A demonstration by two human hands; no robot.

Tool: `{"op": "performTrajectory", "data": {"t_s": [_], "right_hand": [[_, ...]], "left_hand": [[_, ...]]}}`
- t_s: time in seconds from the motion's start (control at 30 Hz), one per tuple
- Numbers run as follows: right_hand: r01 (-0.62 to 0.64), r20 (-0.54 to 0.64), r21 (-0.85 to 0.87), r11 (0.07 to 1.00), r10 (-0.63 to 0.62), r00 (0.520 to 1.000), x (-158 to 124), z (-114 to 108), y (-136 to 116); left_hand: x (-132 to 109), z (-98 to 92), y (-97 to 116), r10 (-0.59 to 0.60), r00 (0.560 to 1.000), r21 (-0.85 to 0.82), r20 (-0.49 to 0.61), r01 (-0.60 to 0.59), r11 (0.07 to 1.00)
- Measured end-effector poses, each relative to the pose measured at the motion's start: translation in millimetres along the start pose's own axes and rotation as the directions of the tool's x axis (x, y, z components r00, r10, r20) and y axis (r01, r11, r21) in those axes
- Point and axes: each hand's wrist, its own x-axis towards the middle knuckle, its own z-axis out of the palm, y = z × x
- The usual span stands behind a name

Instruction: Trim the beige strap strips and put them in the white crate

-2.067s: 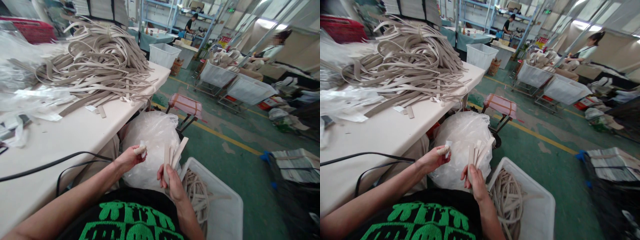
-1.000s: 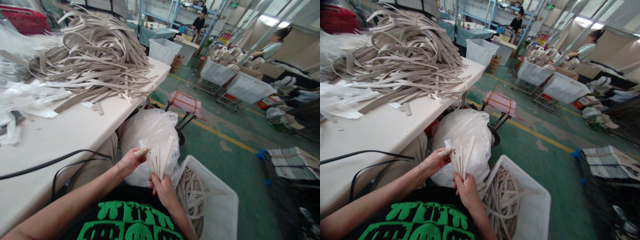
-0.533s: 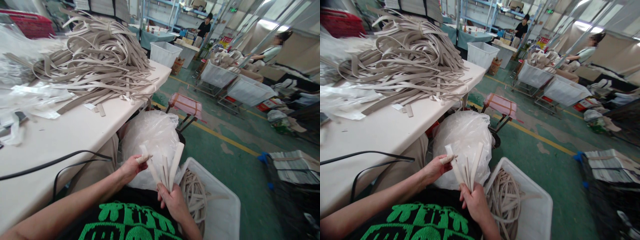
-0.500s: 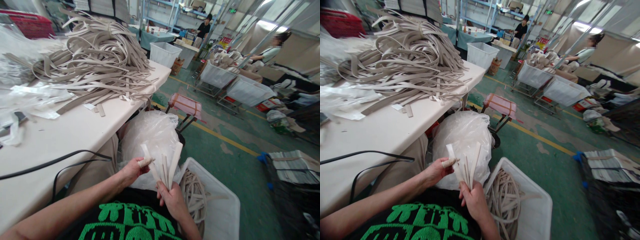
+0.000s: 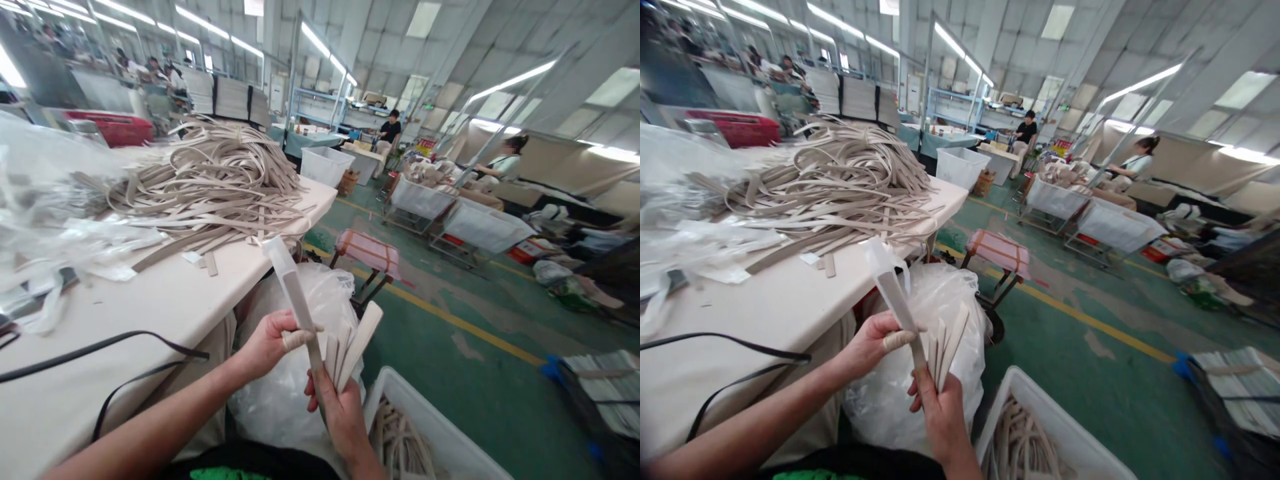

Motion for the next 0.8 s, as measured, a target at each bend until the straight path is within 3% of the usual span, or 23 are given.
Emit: {"op": "performTrajectory", "data": {"t_s": [0.1, 0.2, 0.3, 0.43, 0.5, 0.63, 0.8], "right_hand": [[-0.062, 0.033, -0.047, 0.997, 0.064, 0.997, -8, -2, 21], [-0.137, 0.062, -0.099, 0.986, 0.143, 0.988, -18, -5, 39], [-0.167, 0.048, -0.139, 0.976, 0.175, 0.983, -17, -2, 42], [-0.118, 0.055, -0.147, 0.982, 0.127, 0.99, -3, 3, 36], [-0.126, 0.123, -0.141, 0.982, 0.143, 0.982, -2, 0, 38], [-0.197, 0.21, -0.19, 0.962, 0.235, 0.949, -12, -5, 47], [-0.155, 0.142, -0.176, 0.972, 0.181, 0.973, -12, -1, 44]], "left_hand": [[-11, 5.6, -33, -0.2, 0.979, -0.061, -0.051, 0.197, 0.979], [-26, 15.7, -59, -0.441, 0.892, -0.164, -0.098, 0.422, 0.892], [-40, 30.0, -73, -0.578, 0.814, -0.321, -0.053, 0.534, 0.782], [-44, 34.7, -78, -0.587, 0.808, -0.423, 0.046, 0.549, 0.721], [-40, 26.1, -78, -0.591, 0.807, -0.484, -0.008, 0.514, 0.708], [-41, 13.5, -79, -0.655, 0.738, -0.548, -0.165, 0.484, 0.683], [-52, 24.9, -85, -0.603, 0.797, -0.452, 0.016, 0.544, 0.707]]}}
